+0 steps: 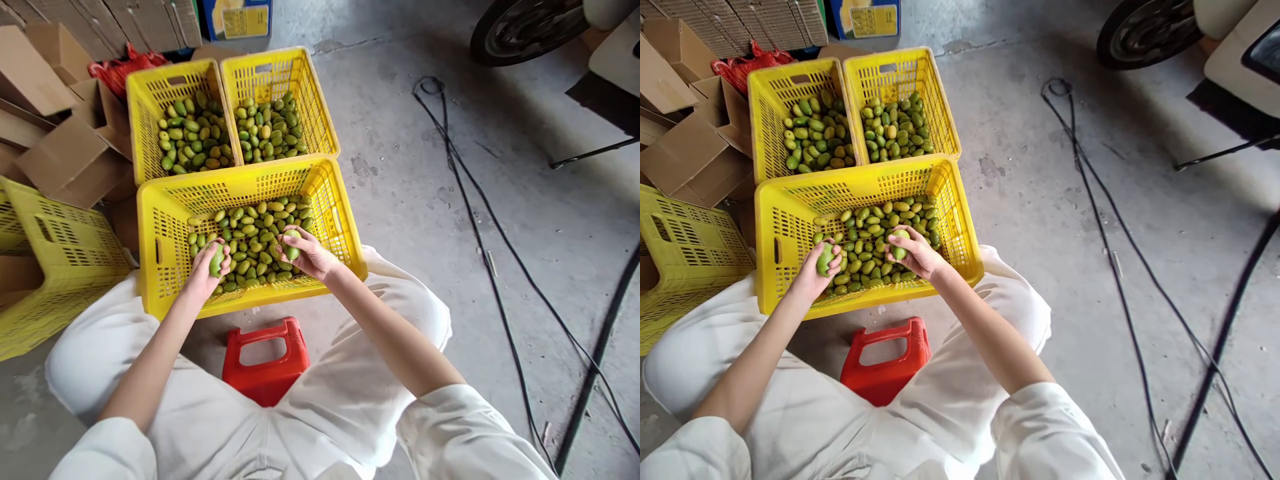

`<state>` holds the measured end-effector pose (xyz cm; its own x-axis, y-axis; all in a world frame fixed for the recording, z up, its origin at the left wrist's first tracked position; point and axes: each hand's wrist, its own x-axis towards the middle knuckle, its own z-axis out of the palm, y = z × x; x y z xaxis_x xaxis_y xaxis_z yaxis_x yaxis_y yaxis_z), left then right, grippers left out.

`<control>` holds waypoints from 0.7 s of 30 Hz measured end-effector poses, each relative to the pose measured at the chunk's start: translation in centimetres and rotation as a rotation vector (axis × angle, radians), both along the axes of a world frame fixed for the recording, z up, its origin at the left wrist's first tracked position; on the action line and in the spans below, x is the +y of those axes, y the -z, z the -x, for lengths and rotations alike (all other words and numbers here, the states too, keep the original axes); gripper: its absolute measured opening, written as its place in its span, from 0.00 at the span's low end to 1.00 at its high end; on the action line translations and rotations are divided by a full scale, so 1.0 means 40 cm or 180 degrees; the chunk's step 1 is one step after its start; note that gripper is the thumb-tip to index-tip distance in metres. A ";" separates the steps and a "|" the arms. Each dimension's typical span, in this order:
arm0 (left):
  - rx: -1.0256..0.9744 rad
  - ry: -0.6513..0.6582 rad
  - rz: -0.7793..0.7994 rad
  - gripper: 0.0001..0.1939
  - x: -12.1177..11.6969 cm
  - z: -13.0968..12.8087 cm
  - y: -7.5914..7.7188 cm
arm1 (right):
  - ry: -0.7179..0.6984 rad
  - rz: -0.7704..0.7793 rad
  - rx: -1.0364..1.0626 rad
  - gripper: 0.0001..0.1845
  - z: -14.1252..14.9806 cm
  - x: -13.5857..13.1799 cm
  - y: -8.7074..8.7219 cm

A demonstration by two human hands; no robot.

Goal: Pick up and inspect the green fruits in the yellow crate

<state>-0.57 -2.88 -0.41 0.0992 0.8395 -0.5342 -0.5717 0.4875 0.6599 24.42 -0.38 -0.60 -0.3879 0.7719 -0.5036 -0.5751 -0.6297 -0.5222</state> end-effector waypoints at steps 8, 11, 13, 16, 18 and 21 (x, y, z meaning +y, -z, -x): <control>0.0205 -0.0102 -0.0048 0.19 -0.008 -0.002 0.002 | 0.0113 -0.0019 -0.0147 0.27 -0.008 0.004 -0.003; 0.0314 -0.0027 -0.0163 0.25 -0.012 0.000 0.008 | 0.0061 0.0106 -0.0072 0.22 -0.010 0.006 -0.008; 0.0322 -0.0047 -0.0229 0.26 -0.014 0.001 0.010 | 0.0044 0.0178 0.0022 0.19 -0.011 0.006 -0.010; 0.0259 -0.0096 -0.0221 0.23 -0.014 0.001 0.013 | 0.0123 0.0051 0.0114 0.19 -0.008 0.005 -0.012; 0.0226 -0.0105 -0.0139 0.21 -0.012 0.000 0.014 | 0.0141 -0.0080 0.0086 0.22 -0.004 0.004 -0.013; 0.0218 -0.0111 -0.0062 0.20 -0.009 -0.002 0.013 | 0.0037 -0.0121 0.0015 0.25 0.001 -0.001 -0.012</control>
